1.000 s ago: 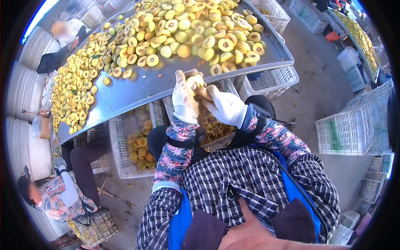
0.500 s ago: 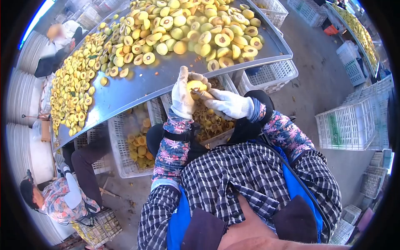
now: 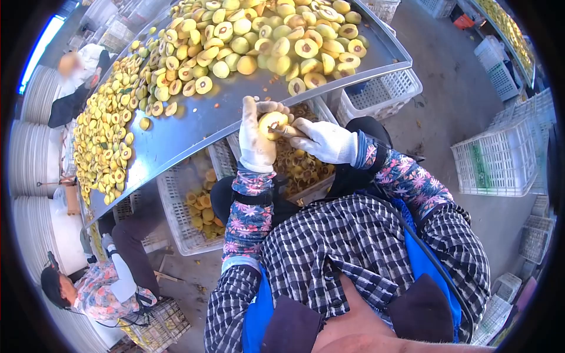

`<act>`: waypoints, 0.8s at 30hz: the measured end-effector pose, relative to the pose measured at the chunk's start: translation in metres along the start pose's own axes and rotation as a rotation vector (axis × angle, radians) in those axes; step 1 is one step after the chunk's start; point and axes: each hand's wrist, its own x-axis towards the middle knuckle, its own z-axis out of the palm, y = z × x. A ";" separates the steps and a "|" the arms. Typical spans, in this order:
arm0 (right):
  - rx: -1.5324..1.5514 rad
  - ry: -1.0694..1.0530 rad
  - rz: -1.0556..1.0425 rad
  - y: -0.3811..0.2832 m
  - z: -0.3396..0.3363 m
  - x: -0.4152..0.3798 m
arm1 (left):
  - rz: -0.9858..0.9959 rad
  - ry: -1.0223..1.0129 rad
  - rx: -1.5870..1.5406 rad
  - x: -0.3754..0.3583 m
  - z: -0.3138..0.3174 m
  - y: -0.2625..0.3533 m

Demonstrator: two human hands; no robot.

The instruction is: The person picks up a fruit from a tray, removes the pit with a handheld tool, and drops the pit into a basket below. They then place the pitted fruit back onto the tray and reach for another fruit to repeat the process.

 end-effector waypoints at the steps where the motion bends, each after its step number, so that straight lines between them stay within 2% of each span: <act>1: 0.005 0.002 0.005 0.001 0.000 -0.001 | -0.006 0.000 0.003 0.001 -0.003 -0.001; 3: 0.005 -0.030 -0.004 0.004 0.002 -0.003 | -0.074 -0.069 -0.003 0.002 -0.007 -0.003; 4: 0.012 -0.029 0.000 0.005 0.005 -0.003 | 0.004 -0.039 0.129 -0.001 -0.005 -0.004; 5: 0.007 -0.017 -0.009 0.004 0.009 -0.003 | -0.003 -0.038 0.133 -0.003 -0.003 -0.005; 7: 0.008 0.002 -0.012 0.006 0.025 -0.003 | 0.040 0.111 0.175 -0.008 0.004 -0.004; 9: 0.305 0.070 0.022 0.005 0.038 0.000 | 0.073 0.121 0.173 -0.008 0.005 -0.009; 10: 0.781 -0.157 0.216 0.000 0.031 -0.005 | 0.124 0.115 0.142 -0.008 0.005 -0.010; 11: 0.783 -0.157 0.221 -0.004 0.026 -0.007 | 0.173 0.112 0.111 -0.009 0.004 -0.012; 13: 1.037 -0.293 0.329 -0.004 0.021 -0.008 | 0.179 0.120 0.090 -0.010 0.006 -0.012; 15: 0.997 -0.274 0.333 0.005 0.030 -0.006 | 0.081 0.184 0.049 -0.009 0.012 -0.008; 17: 0.188 0.051 0.003 0.015 0.042 -0.004 | -0.004 0.191 0.013 -0.007 0.010 -0.007; 19: 0.254 0.024 -0.006 0.007 0.033 -0.003 | -0.117 0.099 0.023 -0.003 0.005 -0.004; 21: 0.715 -0.197 0.160 -0.006 0.016 -0.012 | -0.155 0.089 0.075 -0.005 0.004 -0.004; 22: 1.032 -0.262 0.348 -0.011 0.018 -0.012 | -0.089 0.086 0.131 -0.005 0.005 -0.006; 23: 1.033 -0.263 0.351 -0.012 0.020 -0.014 | -0.019 0.081 0.185 -0.005 0.006 -0.006; 24: 1.185 -0.281 0.404 -0.014 0.022 -0.015 | 0.032 0.079 0.195 -0.005 0.009 -0.007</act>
